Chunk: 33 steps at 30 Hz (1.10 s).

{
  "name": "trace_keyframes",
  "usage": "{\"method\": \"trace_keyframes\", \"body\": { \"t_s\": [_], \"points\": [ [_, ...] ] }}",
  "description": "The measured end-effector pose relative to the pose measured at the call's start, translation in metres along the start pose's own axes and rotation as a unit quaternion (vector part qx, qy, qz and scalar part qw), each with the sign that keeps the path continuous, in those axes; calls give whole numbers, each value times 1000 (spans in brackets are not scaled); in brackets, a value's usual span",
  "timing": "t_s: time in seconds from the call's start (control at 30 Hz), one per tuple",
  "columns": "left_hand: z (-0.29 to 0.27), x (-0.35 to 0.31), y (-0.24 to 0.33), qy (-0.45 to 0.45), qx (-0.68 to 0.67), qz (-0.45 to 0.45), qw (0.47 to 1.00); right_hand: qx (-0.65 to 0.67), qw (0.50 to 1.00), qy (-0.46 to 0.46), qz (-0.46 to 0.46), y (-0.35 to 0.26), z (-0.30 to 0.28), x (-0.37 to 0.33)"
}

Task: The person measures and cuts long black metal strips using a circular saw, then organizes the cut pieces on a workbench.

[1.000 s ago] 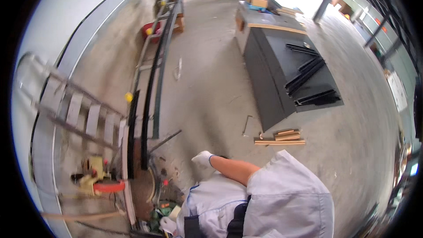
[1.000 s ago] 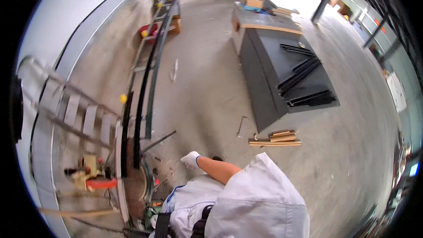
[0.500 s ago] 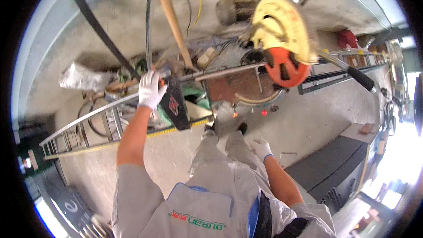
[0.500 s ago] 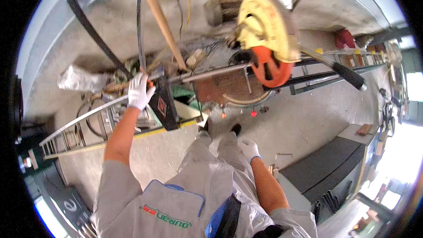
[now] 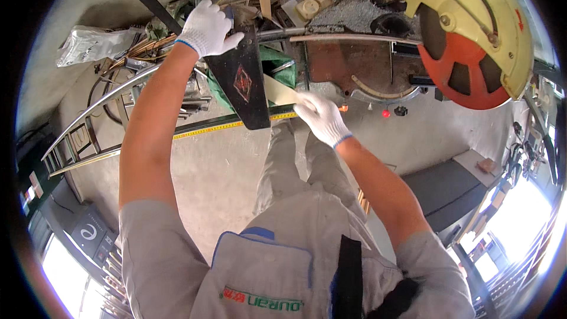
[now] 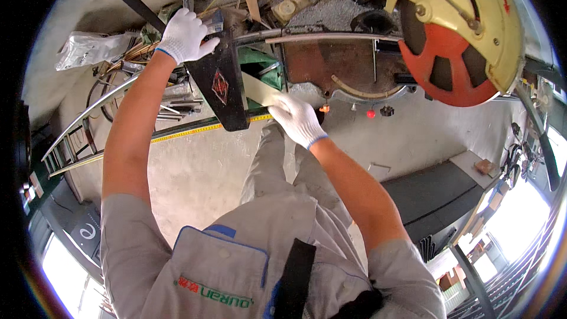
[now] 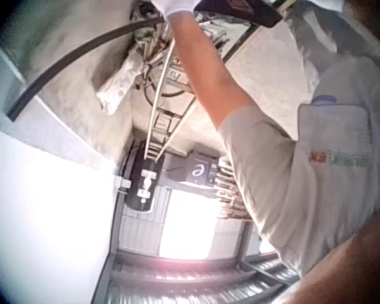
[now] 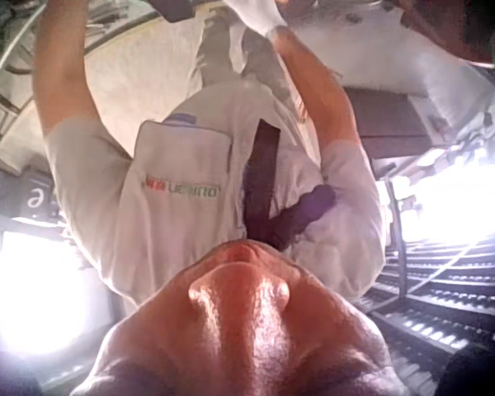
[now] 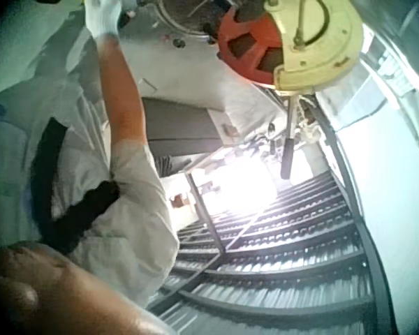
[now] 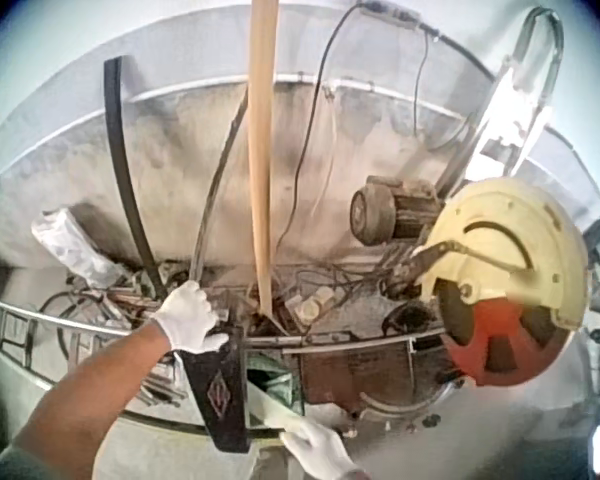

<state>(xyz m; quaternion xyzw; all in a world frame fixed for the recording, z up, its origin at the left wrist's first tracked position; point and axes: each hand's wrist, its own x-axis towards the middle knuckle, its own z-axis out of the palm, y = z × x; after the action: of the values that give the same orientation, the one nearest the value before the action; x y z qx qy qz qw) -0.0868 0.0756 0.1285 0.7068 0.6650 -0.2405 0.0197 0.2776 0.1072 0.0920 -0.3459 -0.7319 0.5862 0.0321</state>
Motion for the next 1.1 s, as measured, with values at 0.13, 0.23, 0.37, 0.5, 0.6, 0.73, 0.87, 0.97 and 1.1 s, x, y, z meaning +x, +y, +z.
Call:
{"method": "trace_keyframes", "body": {
  "t_s": [0.13, 0.23, 0.37, 0.5, 0.6, 0.73, 0.87, 0.97, 1.1],
  "points": [
    [7, 5, 3, 58, -15, -29, 998, 44, 994, -98, 33, 32, 44, 42],
    [16, 0, 9, 81, -40, -99, 991, -65, 982, -178, 21, 37, 60, 56],
    [24, -17, 54, 79, -188, -418, 885, -24, 978, -189, 82, 4, 50, 60],
    [15, -27, 71, 56, -245, -427, 869, -17, 968, -218, 119, -14, 45, 56],
    [11, -21, 73, 48, -261, -420, 868, 104, 968, -192, 125, -1, 49, 52],
    [4, -19, 74, 23, -269, -414, 869, 36, 963, -234, 129, -10, 35, 57],
    [3, -17, 71, -7, -298, -423, 856, 80, 964, -226, 112, 7, 45, 57],
    [15, -25, 67, 7, -292, -428, 855, -27, 961, -245, 123, -13, 43, 56],
    [10, -21, 69, 15, -274, -419, 866, 33, 965, -230, 119, 2, 47, 55]
  ]
}}
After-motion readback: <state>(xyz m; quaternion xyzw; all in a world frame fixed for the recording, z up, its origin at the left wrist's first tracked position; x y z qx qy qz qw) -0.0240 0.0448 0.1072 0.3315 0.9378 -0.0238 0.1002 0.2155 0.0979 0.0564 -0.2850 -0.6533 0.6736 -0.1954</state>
